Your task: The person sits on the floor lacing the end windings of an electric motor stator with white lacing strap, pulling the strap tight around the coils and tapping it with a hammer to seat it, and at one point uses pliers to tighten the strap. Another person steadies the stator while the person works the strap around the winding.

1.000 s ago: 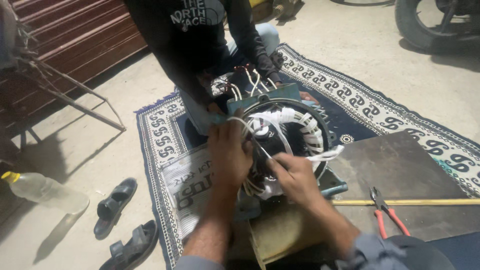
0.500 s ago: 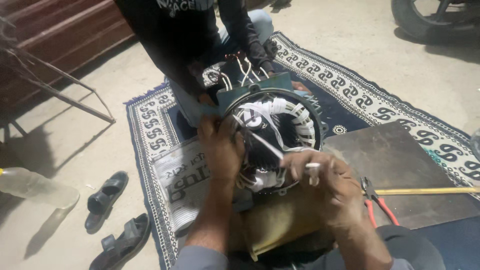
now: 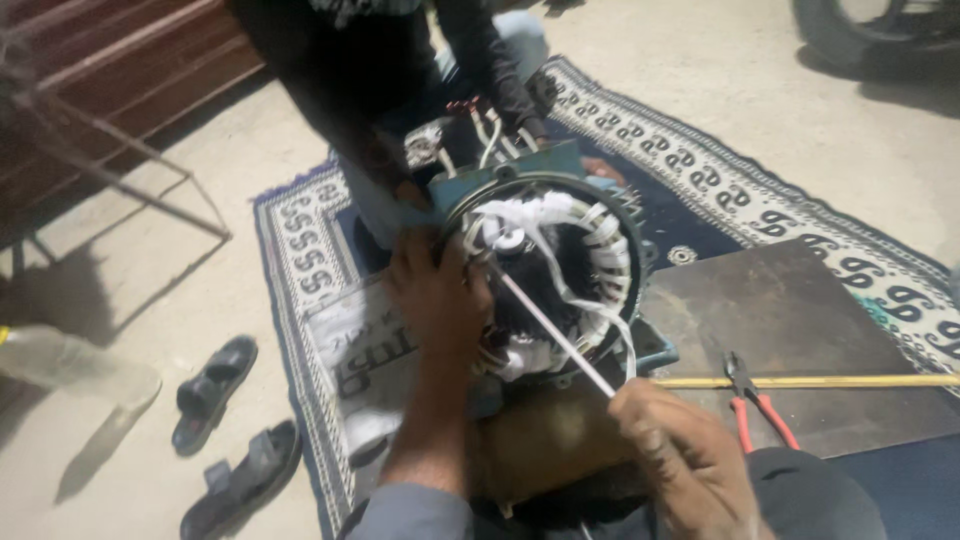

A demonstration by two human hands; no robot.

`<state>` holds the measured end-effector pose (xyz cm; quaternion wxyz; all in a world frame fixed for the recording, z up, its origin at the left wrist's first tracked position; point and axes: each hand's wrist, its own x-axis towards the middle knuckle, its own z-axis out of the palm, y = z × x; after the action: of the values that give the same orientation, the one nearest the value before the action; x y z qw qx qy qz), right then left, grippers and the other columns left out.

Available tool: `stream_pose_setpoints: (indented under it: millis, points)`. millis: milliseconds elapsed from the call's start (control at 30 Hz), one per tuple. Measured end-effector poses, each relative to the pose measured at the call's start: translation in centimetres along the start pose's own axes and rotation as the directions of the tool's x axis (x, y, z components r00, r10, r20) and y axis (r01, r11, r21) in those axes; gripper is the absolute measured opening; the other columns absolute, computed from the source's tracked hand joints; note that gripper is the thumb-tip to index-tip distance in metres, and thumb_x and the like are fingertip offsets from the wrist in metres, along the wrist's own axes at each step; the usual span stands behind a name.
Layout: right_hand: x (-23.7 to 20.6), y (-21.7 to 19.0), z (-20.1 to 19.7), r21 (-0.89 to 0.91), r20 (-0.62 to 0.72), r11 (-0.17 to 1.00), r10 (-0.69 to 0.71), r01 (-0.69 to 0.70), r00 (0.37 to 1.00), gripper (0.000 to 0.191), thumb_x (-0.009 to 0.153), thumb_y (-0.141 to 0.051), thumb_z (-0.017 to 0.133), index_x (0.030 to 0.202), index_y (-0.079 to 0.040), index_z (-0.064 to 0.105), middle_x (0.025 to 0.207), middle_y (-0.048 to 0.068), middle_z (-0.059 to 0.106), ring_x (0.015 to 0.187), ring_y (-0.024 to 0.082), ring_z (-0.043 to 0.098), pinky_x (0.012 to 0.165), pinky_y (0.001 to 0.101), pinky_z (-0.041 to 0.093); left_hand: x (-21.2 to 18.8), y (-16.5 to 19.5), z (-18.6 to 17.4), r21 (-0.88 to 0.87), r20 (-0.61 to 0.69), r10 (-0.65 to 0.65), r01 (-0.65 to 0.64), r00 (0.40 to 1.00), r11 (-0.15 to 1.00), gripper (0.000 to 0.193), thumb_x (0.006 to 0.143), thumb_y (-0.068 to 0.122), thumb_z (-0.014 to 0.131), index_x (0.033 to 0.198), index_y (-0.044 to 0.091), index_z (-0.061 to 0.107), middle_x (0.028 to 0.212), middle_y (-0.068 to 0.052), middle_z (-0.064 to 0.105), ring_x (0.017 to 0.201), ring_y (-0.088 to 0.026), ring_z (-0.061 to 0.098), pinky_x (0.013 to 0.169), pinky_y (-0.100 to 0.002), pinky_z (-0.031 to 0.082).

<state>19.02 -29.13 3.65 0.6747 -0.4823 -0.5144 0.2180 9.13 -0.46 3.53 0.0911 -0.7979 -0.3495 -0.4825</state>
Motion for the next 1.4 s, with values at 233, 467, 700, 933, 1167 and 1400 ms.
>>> stream_pose_setpoints:
  millis: [233,467,700,933,1167,1400]
  points:
    - [0.3,-0.6,1.2,-0.131,0.122,0.989,-0.049,0.065,0.991,0.033,0.108,-0.024,0.055,0.086,0.000,0.052,0.095,0.008,0.056,0.090,0.018,0.050,0.084,0.0296,0.044,1.0,-0.1,-1.7,-0.054,0.067,0.018,-0.014,0.998,0.998,0.036,0.083,0.029,0.078,0.114,0.011,0.072,0.134,-0.017,0.057,0.129,-0.044,0.049,0.103,-0.062,0.039]
    - [0.2,-3.4,0.2,0.077,-0.089,0.994,0.085,-0.078,0.992,0.026,0.106,-0.018,0.056,0.088,0.000,0.062,0.106,0.013,0.065,0.099,0.021,0.057,0.069,0.0267,0.047,0.5,1.5,-6.8,-0.340,0.119,0.387,-0.328,0.915,0.881,0.039,0.088,0.017,0.076,0.124,0.005,0.070,0.135,-0.018,0.058,0.129,-0.043,0.054,0.103,-0.053,0.048]
    - [0.0,-4.3,-2.8,-0.207,-0.479,0.971,0.002,-0.116,0.878,0.031,0.099,-0.024,0.063,0.122,-0.005,0.057,0.130,0.008,0.063,0.083,0.019,0.060,0.068,0.0279,0.052,3.6,2.2,-6.1,-0.650,0.530,0.371,0.085,0.762,0.755,0.006,0.092,0.011,0.072,0.094,0.006,0.071,0.091,-0.014,0.069,0.087,-0.031,0.069,0.076,-0.043,0.053]
    - [-8.0,3.6,2.6,-0.798,0.004,0.572,0.321,-0.191,0.947,0.060,0.072,-0.036,0.092,0.126,-0.020,0.069,0.106,0.012,0.072,0.113,0.034,0.070,0.125,0.0654,0.016,-1.4,4.9,-3.2,-0.553,0.193,0.223,-0.082,0.956,0.829,0.010,0.083,0.006,0.072,0.081,0.006,0.062,0.079,-0.012,0.063,0.081,-0.035,0.063,0.070,-0.049,0.047]
    - [-11.7,9.4,4.2,-0.900,0.298,0.277,-0.173,0.337,0.939,0.089,0.054,-0.042,0.081,0.134,-0.013,0.058,0.121,0.023,0.067,0.109,0.042,0.067,0.092,0.0488,0.053,-2.8,4.2,-3.3,-0.433,0.192,0.188,-0.088,0.963,0.897,0.013,0.078,0.009,0.073,0.078,0.009,0.060,0.080,-0.009,0.059,0.085,-0.034,0.059,0.072,-0.049,0.044]
    - [-15.1,10.1,5.0,-0.873,0.351,0.411,0.154,0.264,0.923,0.022,0.078,-0.025,0.078,0.098,-0.018,0.072,0.085,0.003,0.065,0.075,0.023,0.068,0.061,0.0392,0.058,-4.2,4.6,-2.1,-0.397,0.155,0.127,-0.056,0.980,0.916,0.013,0.077,0.010,0.073,0.082,0.011,0.061,0.083,-0.007,0.060,0.089,-0.033,0.060,0.073,-0.048,0.044]
